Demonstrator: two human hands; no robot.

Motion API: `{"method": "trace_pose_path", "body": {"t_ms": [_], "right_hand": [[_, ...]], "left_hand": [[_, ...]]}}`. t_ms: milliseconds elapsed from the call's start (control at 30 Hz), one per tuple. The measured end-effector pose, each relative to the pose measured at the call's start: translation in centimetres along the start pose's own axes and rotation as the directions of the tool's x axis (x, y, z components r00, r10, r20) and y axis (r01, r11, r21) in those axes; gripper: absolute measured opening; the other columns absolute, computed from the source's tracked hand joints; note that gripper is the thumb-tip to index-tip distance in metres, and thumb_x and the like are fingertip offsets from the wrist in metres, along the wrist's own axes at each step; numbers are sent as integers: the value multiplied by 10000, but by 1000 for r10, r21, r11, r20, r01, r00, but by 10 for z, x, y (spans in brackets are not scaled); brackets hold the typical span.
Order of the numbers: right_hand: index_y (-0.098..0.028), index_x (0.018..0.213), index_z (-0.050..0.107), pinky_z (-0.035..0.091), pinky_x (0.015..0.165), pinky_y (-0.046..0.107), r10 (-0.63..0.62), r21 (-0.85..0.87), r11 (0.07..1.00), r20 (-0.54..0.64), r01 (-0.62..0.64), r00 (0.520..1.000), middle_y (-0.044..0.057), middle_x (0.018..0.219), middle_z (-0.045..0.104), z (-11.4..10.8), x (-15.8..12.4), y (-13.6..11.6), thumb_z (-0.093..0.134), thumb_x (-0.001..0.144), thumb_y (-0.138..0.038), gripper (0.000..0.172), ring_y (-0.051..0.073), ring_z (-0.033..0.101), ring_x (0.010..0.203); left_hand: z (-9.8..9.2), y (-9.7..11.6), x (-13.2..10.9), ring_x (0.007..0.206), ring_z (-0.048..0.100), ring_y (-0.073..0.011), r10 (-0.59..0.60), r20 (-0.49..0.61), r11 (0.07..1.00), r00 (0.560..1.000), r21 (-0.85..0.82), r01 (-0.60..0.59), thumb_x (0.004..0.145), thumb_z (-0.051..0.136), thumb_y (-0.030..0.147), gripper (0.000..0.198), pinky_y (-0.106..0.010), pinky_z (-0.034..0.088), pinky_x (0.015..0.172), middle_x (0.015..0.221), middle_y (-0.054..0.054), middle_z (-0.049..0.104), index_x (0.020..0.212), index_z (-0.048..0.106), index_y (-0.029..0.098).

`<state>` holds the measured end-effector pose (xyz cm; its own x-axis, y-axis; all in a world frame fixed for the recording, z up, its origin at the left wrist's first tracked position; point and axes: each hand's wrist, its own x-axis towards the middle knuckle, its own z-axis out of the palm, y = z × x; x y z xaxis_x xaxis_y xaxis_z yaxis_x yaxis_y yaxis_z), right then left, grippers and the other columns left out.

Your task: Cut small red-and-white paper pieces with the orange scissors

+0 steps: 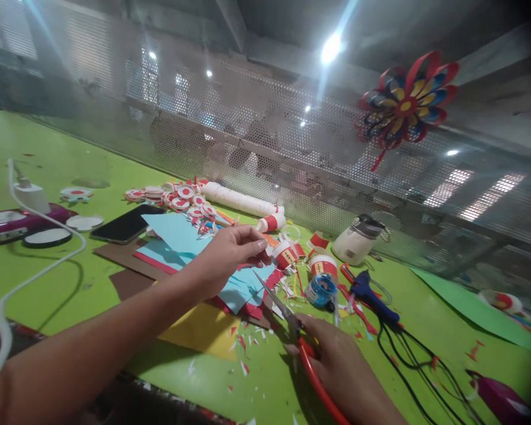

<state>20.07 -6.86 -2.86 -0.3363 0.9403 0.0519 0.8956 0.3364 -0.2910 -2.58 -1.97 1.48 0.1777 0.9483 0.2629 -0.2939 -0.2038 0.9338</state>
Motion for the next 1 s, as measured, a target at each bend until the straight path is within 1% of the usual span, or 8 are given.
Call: {"method": "trace_pose_path", "body": {"t_ms": [100, 200, 267, 333, 400, 633, 867, 1000], "right_hand": [[-218, 1059, 629, 464, 727, 323, -57, 95, 994, -9, 58, 998, 85, 983, 690, -1, 2, 0, 511, 800, -308, 298, 259, 624, 887], [-202, 1022, 644, 482, 701, 288, -74, 227, 969, -94, 94, 993, 54, 939, 706, -1, 5, 4, 472, 781, -199, 296, 218, 645, 814], [-152, 1016, 644, 495, 617, 267, -55, 260, 960, -182, 102, 982, 50, 810, 712, 2, 7, 9, 481, 739, -196, 325, 198, 644, 672], [-105, 997, 644, 478, 498, 246, -20, 260, 962, -251, 87, 968, 28, 630, 669, 4, 7, 12, 489, 721, -234, 342, 174, 599, 515], [-89, 985, 641, 456, 443, 231, 5, 260, 963, -298, 76, 955, 7, 552, 622, 5, 6, 13, 492, 722, -260, 348, 158, 564, 456], [-106, 1001, 623, 497, 549, 222, -70, 277, 949, -287, 152, 955, 37, 700, 660, -8, 2, 4, 474, 751, -233, 317, 163, 615, 583], [-105, 995, 635, 465, 460, 232, -33, 256, 960, -306, 116, 952, 10, 581, 621, 4, 6, 10, 498, 741, -277, 336, 154, 559, 476], [-107, 977, 638, 457, 457, 232, -40, 243, 962, -330, 126, 943, 18, 596, 634, 9, 7, 13, 506, 750, -300, 325, 148, 549, 472]], "left_hand": [[2, -1, -1, 638, 566, -120, -10, 7, 1000, 1000, 12, 10, 726, 609, 244, 137, -304, 438, 694, 653, -18, 603, 663, 554, 135], [3, -3, 0, 651, 576, -122, -24, 3, 999, 1000, 25, 24, 742, 595, 251, 137, -283, 436, 658, 668, -26, 618, 678, 550, 139], [2, -3, 0, 663, 586, -128, -30, 1, 999, 1000, 37, 30, 752, 585, 260, 138, -274, 434, 636, 681, -34, 630, 692, 547, 142], [2, -3, 0, 667, 594, -131, -33, 3, 998, 999, 51, 32, 759, 579, 264, 139, -269, 430, 624, 685, -38, 637, 700, 542, 144], [3, -2, -1, 664, 601, -133, -35, -2, 997, 999, 70, 35, 766, 572, 261, 137, -268, 428, 619, 680, -40, 640, 703, 534, 145], [6, 2, -1, 647, 597, -125, 3, -32, 991, 999, 134, 2, 777, 549, 231, 123, -256, 415, 602, 691, -42, 637, 699, 524, 138], [4, -3, 3, 633, 577, -117, -14, -80, 985, 997, 172, 28, 756, 563, 213, 112, -244, 417, 589, 664, -22, 605, 684, 526, 135], [5, -7, 4, 625, 579, -116, -61, -84, 985, 995, 158, 74, 735, 585, 208, 115, -250, 428, 593, 647, -27, 613, 666, 535, 131]]}}
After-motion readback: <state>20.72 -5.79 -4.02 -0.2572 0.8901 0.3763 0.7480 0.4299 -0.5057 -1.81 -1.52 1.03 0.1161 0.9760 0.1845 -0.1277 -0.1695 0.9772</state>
